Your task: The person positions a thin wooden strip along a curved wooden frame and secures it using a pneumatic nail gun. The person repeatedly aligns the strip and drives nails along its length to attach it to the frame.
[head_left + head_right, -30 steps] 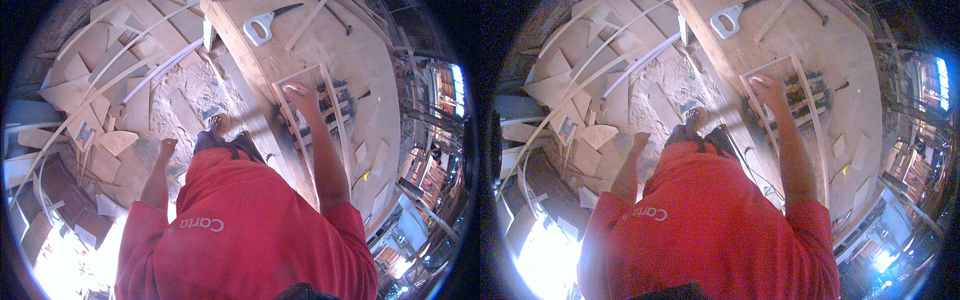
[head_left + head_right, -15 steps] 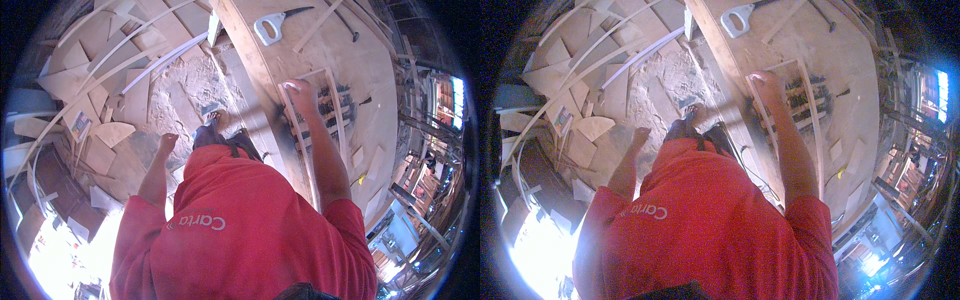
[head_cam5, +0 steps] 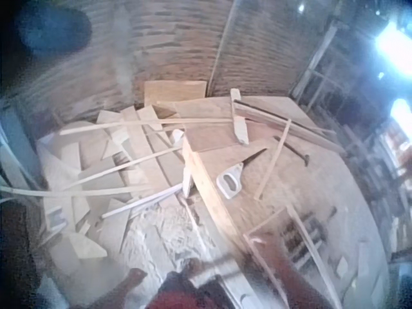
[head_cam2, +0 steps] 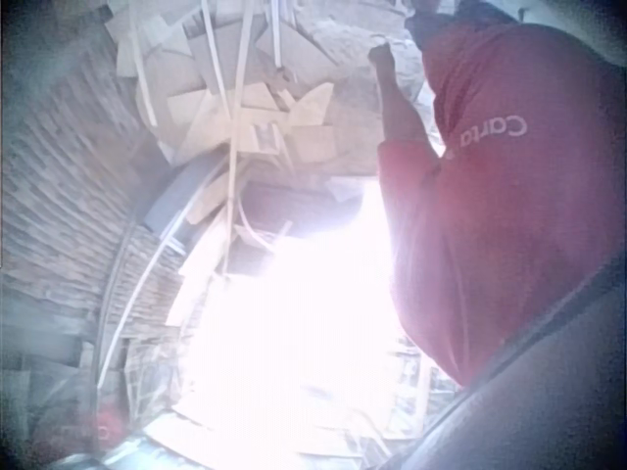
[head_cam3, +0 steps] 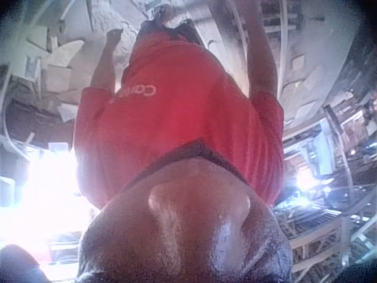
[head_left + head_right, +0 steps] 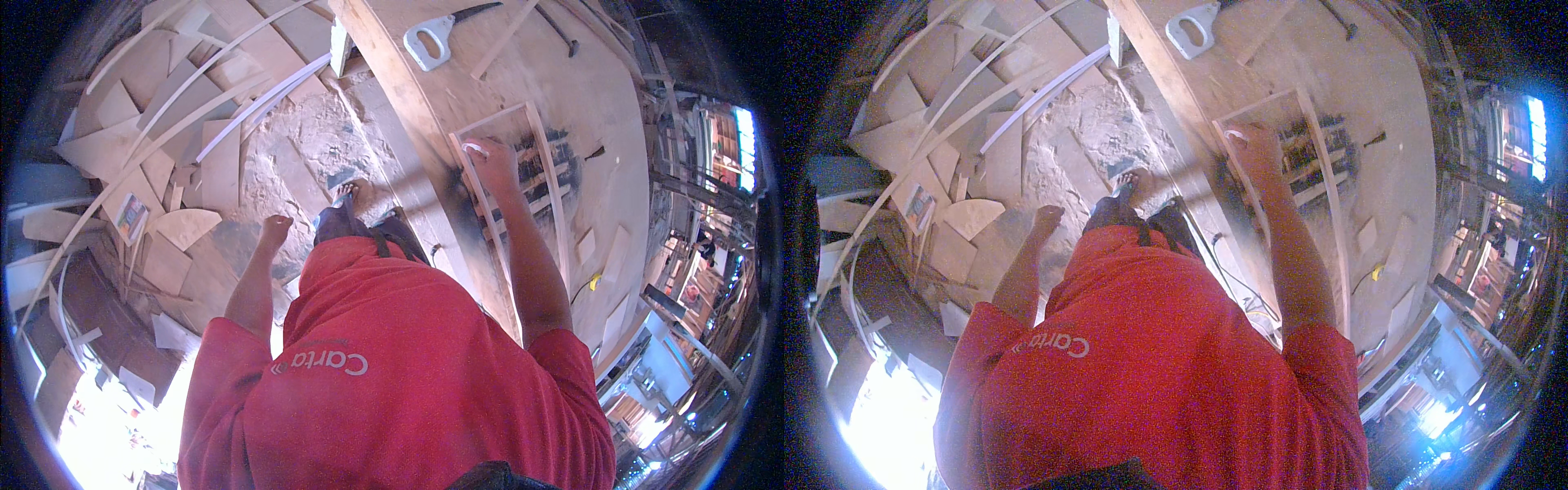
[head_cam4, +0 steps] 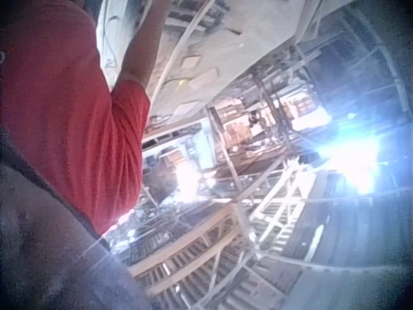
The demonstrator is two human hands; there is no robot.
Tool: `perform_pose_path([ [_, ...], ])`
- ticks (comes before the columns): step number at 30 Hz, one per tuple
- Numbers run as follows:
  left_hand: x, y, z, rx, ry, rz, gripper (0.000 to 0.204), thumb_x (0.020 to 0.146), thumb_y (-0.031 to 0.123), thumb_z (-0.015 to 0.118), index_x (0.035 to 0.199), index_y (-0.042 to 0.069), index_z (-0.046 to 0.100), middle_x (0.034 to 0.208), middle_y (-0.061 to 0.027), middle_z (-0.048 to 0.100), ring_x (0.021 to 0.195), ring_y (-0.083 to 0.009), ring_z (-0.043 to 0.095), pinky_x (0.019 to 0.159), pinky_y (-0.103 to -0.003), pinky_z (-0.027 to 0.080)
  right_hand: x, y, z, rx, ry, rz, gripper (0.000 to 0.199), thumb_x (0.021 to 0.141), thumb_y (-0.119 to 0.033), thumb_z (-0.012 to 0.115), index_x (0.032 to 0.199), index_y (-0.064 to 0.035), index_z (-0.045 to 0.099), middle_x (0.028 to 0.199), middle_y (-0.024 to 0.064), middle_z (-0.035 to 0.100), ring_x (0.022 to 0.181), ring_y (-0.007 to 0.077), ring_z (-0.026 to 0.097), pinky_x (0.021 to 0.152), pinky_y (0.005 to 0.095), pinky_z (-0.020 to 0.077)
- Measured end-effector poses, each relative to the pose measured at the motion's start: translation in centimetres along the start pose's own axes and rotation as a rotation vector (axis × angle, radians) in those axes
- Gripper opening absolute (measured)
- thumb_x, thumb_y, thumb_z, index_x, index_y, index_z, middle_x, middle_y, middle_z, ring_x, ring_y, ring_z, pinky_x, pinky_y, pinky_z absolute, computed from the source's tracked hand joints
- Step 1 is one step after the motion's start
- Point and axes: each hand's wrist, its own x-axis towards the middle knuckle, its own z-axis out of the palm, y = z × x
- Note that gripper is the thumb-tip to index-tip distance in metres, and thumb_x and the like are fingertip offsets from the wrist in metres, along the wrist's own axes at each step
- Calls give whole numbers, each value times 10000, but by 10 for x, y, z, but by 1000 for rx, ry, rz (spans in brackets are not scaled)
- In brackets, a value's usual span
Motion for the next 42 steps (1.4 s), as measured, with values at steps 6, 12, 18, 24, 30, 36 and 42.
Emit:
perform_pose_path([
  [6, 8, 8, 0, -27, -17, 27, 450, 874, 418, 731, 1036, 0, 774, 1035, -229, 762, 1012, -350, 733, 893, -433, 558, -13, 5, 2, -39, 30, 15, 180, 870, -156, 748, 1038, -105, 788, 1017, 158, 756, 944, 363, 721, 844, 440, 570],
  [12, 19, 7, 3, 64, 9, 33, 481, 870, 429, 726, 1046, -16, 769, 1042, -241, 758, 1016, -365, 729, 911, -444, 557, 9, -12, -4, 29, 46, 52, 201, 888, -241, 719, 1030, -120, 794, 1034, 159, 764, 944, 353, 732, 865, 452, 575],
  [18, 12, 21, 0, 55, -9, 26, 486, 872, 433, 718, 1046, -18, 769, 1035, -245, 756, 1011, -366, 729, 917, -447, 555, 19, -19, 1, 64, 37, 54, 190, 891, -211, 704, 1030, -116, 791, 1030, 160, 765, 931, 361, 739, 845, 446, 584],
  [24, 9, 14, 3, 101, -25, 2, 456, 858, 418, 737, 1011, -11, 775, 1004, -230, 764, 983, -349, 736, 895, -437, 561, 15, -12, 2, -6, -33, -8, 196, 875, -95, 719, 1061, -103, 782, 1016, 168, 749, 937, 363, 720, 820, 434, 575],
  [30, 21, -6, 6, 164, -83, 113, 455, 855, 409, 744, 1020, -14, 770, 998, -225, 765, 963, -320, 738, 872, -418, 563, -7, -3, 2, -87, -27, 62, 202, 858, -249, 752, 1031, -157, 803, 994, 155, 763, 918, 363, 726, 839, 471, 578],
  [36, 41, 3, 5, 107, -93, 183, 444, 861, 388, 758, 1031, -22, 765, 978, -201, 768, 937, -269, 729, 843, -404, 560, -39, -11, -6, -99, -33, 179, 178, 874, -147, 712, 1030, -122, 793, 969, 145, 744, 900, 352, 720, 789, 441, 568],
  [42, 50, 43, 0, -10, -135, 64, 391, 875, 353, 767, 1035, -3, 772, 930, -166, 767, 888, -223, 711, 800, -383, 556, -75, -3, -1, -22, 87, 257, 169, 872, -141, 716, 1019, -116, 794, 953, 147, 736, 900, 355, 717, 786, 446, 565],
])
